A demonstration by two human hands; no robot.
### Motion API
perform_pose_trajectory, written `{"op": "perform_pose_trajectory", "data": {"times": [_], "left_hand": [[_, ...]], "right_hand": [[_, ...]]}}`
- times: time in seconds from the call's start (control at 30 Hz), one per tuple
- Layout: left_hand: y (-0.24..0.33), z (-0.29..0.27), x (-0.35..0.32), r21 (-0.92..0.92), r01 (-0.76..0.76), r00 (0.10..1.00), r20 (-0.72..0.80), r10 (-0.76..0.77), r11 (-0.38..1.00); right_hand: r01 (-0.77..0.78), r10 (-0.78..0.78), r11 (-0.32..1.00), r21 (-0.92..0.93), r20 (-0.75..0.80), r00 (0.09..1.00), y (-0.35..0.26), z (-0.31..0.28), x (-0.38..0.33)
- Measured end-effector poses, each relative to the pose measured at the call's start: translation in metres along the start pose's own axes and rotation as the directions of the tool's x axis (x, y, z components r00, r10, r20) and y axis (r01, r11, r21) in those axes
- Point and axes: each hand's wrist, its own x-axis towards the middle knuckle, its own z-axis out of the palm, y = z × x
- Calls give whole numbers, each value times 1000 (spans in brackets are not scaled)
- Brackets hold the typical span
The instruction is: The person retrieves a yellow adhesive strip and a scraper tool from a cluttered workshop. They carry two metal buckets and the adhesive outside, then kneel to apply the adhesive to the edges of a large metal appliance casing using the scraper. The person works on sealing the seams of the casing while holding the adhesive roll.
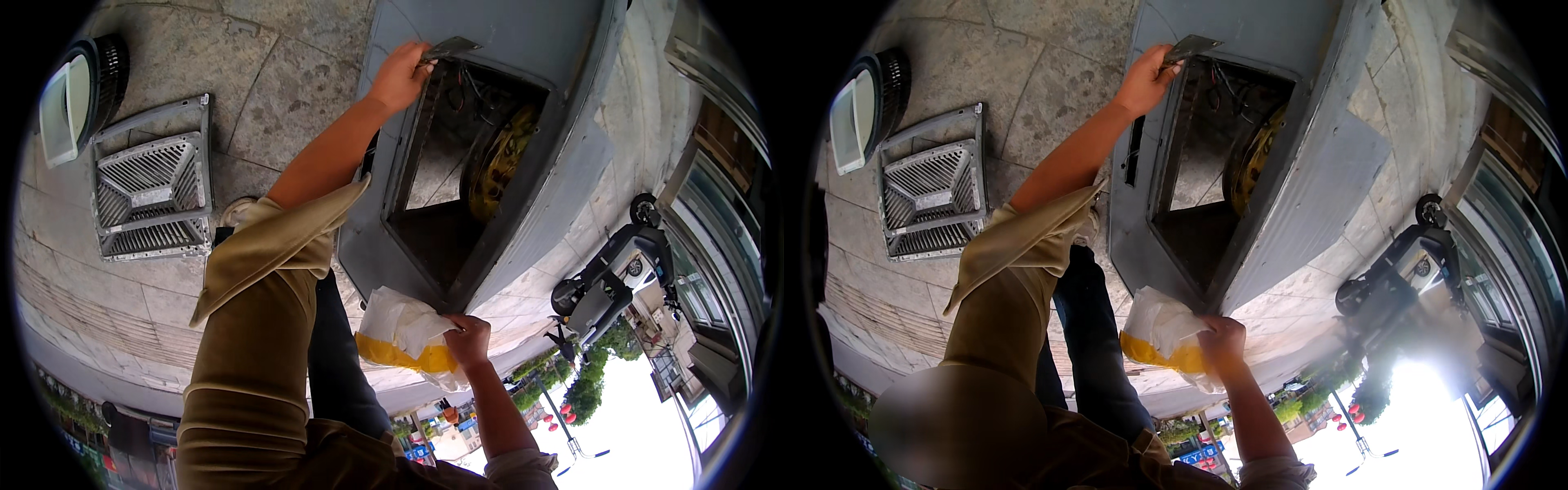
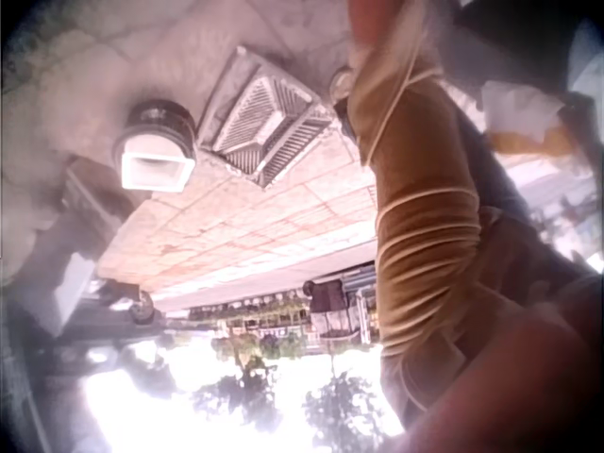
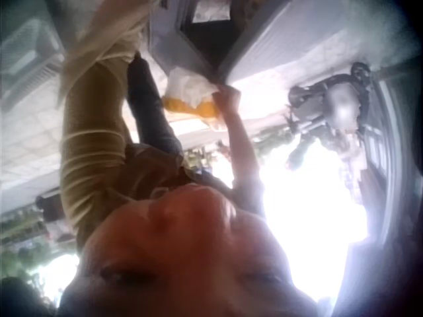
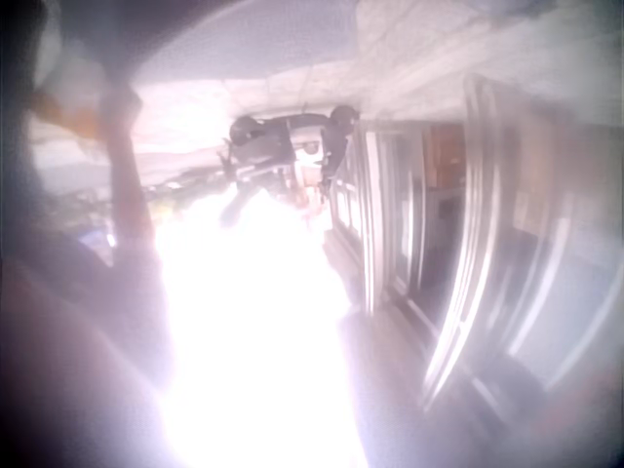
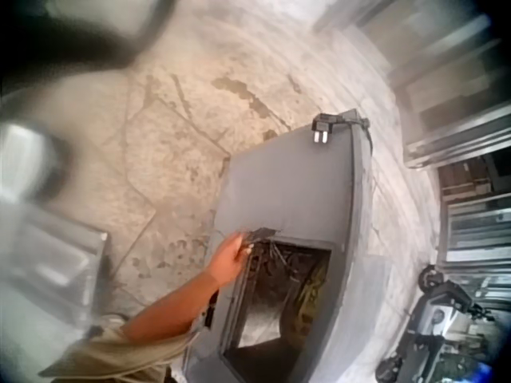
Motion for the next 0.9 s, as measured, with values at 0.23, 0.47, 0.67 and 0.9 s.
{"op": "perform_pose_trajectory", "data": {"times": [0.23,0.47,0.67,0.9], "left_hand": [[47,-47,-64,13,150,981,122,-151,989],[121,-126,-186,94,405,892,175,-416,909],[212,-187,-285,37,554,805,231,-547,831],[376,-264,-322,2,591,751,364,-551,807]], "right_hand": [[6,-7,999,-43,-22,1000,10,7,-3],[36,-38,998,-59,-34,999,8,9,-6],[206,-197,977,58,-128,972,1,-1,-19],[410,-310,769,491,-275,910,-153,-28,-116]]}}
